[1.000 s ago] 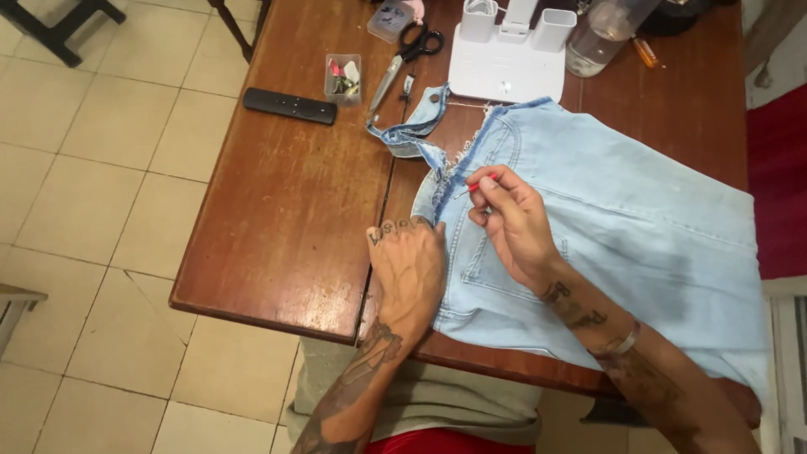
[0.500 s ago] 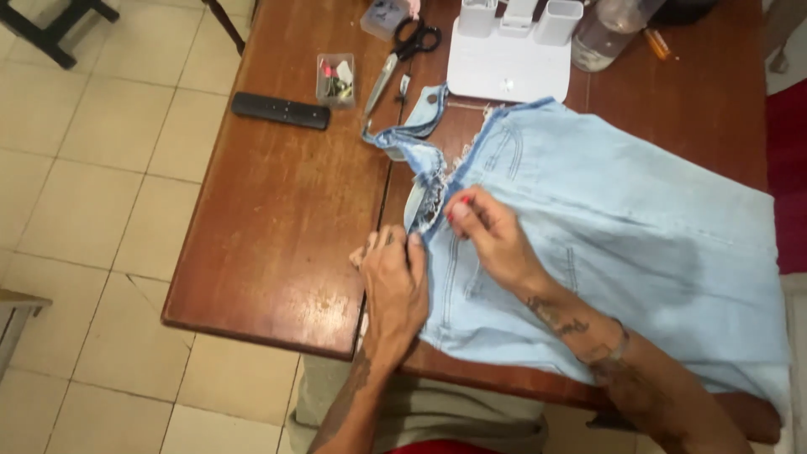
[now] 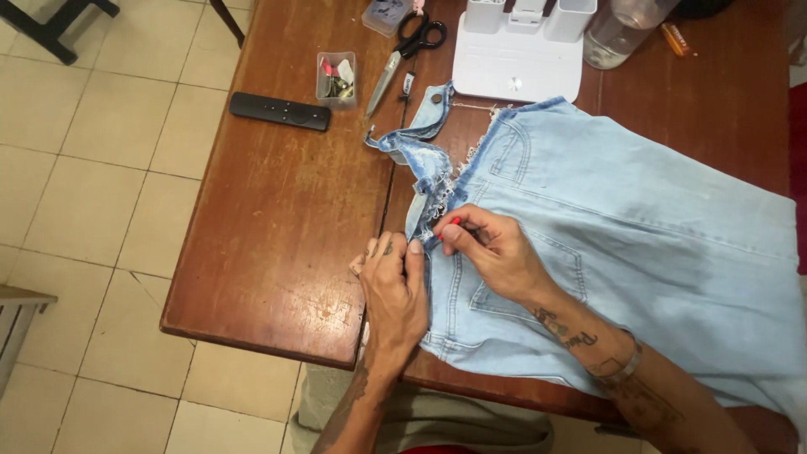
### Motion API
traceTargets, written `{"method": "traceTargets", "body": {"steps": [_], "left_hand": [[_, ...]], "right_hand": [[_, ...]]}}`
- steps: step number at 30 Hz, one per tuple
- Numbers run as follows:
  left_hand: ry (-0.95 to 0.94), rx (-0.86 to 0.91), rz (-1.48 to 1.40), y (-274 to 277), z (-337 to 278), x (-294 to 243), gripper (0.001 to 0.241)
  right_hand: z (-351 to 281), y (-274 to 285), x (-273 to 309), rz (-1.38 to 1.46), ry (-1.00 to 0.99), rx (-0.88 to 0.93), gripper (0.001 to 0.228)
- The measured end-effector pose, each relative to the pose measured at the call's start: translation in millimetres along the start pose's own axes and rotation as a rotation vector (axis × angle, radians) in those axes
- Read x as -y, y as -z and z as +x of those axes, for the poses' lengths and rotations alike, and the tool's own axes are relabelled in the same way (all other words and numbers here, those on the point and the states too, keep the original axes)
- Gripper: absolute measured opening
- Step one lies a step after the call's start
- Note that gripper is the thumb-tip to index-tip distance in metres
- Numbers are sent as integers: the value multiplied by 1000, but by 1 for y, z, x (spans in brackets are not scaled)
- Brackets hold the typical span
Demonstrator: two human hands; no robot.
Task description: Using a seam ripper to carefully remove stitches from the waistband of denim jeans.
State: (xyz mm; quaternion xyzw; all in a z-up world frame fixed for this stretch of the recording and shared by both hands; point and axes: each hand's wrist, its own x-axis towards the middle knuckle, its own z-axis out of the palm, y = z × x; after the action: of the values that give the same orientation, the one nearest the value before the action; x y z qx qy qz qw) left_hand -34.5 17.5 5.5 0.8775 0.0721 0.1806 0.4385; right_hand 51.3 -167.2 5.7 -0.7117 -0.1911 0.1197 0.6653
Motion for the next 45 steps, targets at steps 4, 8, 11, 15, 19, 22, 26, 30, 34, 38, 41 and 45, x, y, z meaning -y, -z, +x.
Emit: {"method": "traceTargets", "body": {"steps": [4, 8, 11, 15, 19, 22, 26, 30, 34, 38, 41, 45], "left_hand": [[-26, -10, 40, -3, 0, 3, 39], [-38, -22, 15, -4, 1, 2, 38], [-63, -16, 37, -6, 4, 2, 38], [-90, -34, 51, -7, 0, 8, 37], [-22, -97, -27, -4, -1, 9, 40], [30, -82, -45, -6, 1, 15, 41], [-16, -52, 60, -5, 0, 8, 41], [-141, 35, 423, 2, -12, -7, 50], [-89, 215, 591, 0, -11, -12, 51], [-55, 228, 659, 1, -5, -26, 45], [9, 235, 610, -2, -7, -29, 44], [-112, 86, 597, -17, -9, -8, 26]], "right_hand": [[-1, 1, -11, 3, 0, 24, 19], [2, 1, -2, -13, -13, 41, 24], [6, 1, 4, -18, -33, 42, 30], [3, -2, 10, -107, -12, 109, 31], [1, -4, 23, -105, 1, 139, 32], [-1, -2, 22, -69, -18, 100, 30], [5, 6, -9, -27, -25, -171, 30], [18, 7, -27, -48, 29, -265, 30], [23, 14, -41, 97, 4, -321, 32], [12, 4, -13, 125, -13, -278, 33], [-1, -4, -7, 141, -31, -234, 33], [1, -9, -20, 141, -6, -178, 36]]}}
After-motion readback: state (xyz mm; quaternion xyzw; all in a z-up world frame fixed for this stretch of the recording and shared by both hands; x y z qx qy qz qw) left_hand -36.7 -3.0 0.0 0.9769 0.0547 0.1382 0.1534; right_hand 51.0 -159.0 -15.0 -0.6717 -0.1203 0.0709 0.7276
